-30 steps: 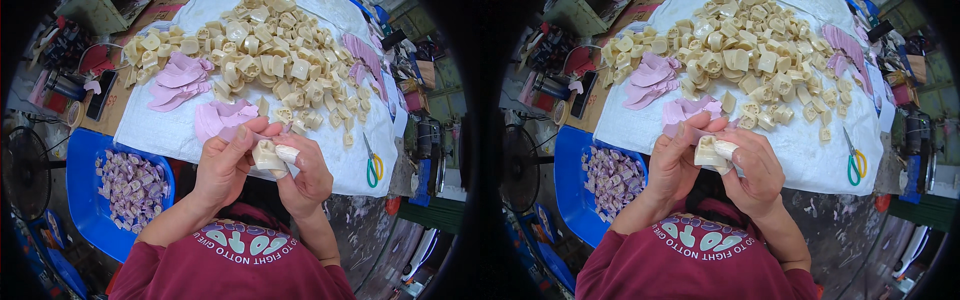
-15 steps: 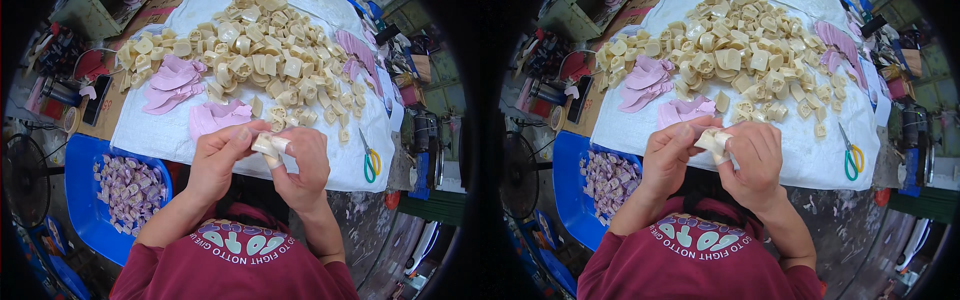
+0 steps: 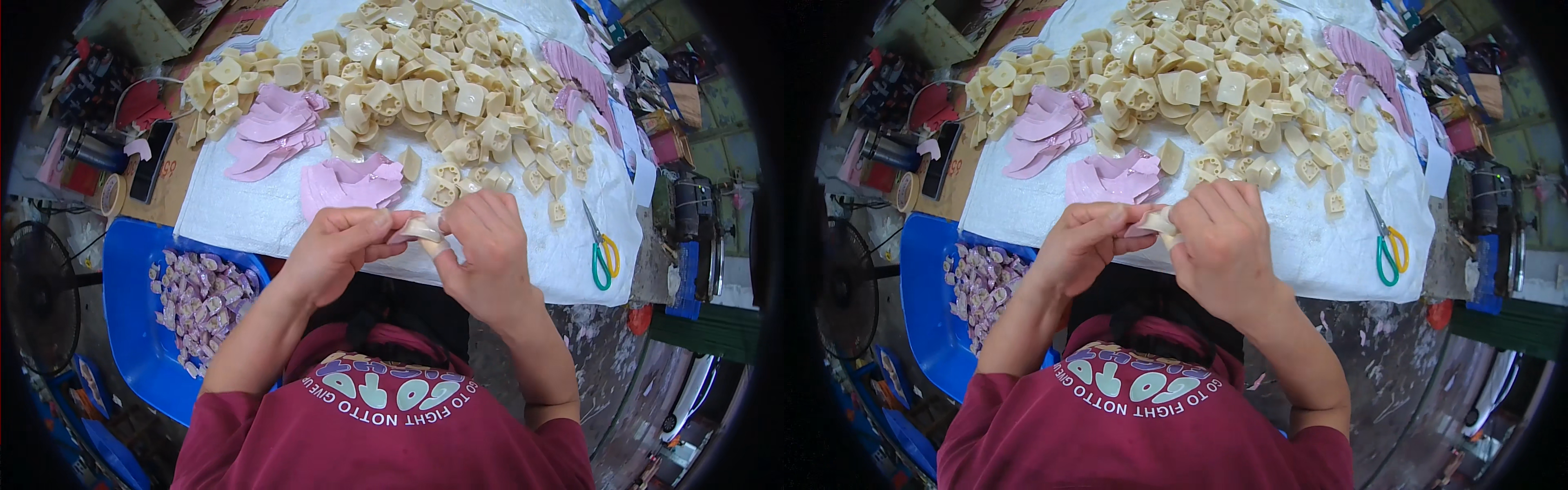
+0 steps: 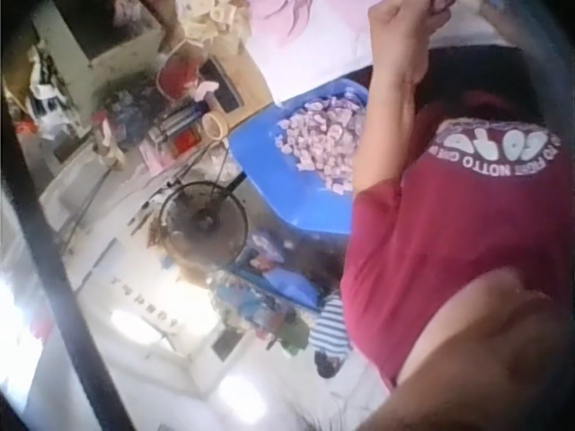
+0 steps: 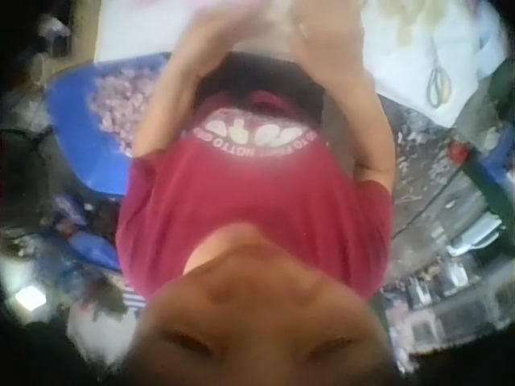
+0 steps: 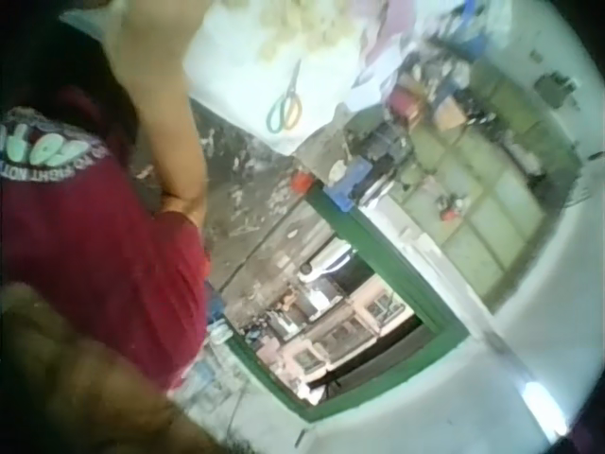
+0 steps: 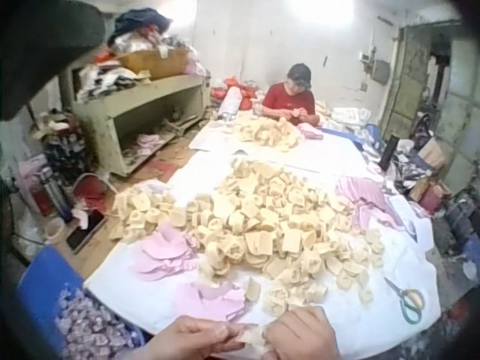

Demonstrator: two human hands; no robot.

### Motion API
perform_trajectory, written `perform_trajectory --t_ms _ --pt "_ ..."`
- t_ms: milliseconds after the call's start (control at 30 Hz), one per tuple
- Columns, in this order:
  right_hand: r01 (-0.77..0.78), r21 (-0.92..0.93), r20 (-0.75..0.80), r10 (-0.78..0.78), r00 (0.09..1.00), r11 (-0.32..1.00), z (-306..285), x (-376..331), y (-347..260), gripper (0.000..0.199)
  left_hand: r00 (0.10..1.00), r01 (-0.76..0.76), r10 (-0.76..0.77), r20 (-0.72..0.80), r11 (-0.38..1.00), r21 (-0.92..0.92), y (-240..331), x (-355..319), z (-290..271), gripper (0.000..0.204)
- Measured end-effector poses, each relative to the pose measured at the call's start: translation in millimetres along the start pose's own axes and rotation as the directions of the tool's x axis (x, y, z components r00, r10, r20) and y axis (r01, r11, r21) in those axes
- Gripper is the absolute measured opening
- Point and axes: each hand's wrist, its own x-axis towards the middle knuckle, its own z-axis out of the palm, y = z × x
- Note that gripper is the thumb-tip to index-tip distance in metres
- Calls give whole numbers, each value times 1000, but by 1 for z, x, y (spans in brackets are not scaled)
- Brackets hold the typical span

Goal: The person wraps small, beige, rectangular items individually in pink paper. They pick up a piece of paper, place the item on it, fold the paper around the item, and place the wrapped unit into a blue bin. The process is repeated continuously throughout the clip.

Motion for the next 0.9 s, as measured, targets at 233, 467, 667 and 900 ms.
perform_trajectory --t_ms 233,467,667,900 --pt "80 82 -45 -77 996 993 6 -2 -4 22 966 -97 -23 259 892 442 17 21 -11 8" --pt "-417 551 101 438 893 723 23 -21 4 14 976 -7 -51 209 963 271 12 23 -8 13" --pt "-515 785 250 586 771 344 19 -21 -1 14 948 -233 190 256 961 148 -4 14 -2 18" --pt "-535 683 155 618 771 497 28 -18 -4 21 908 -410 402 116 803 432 -5 15 17 6"
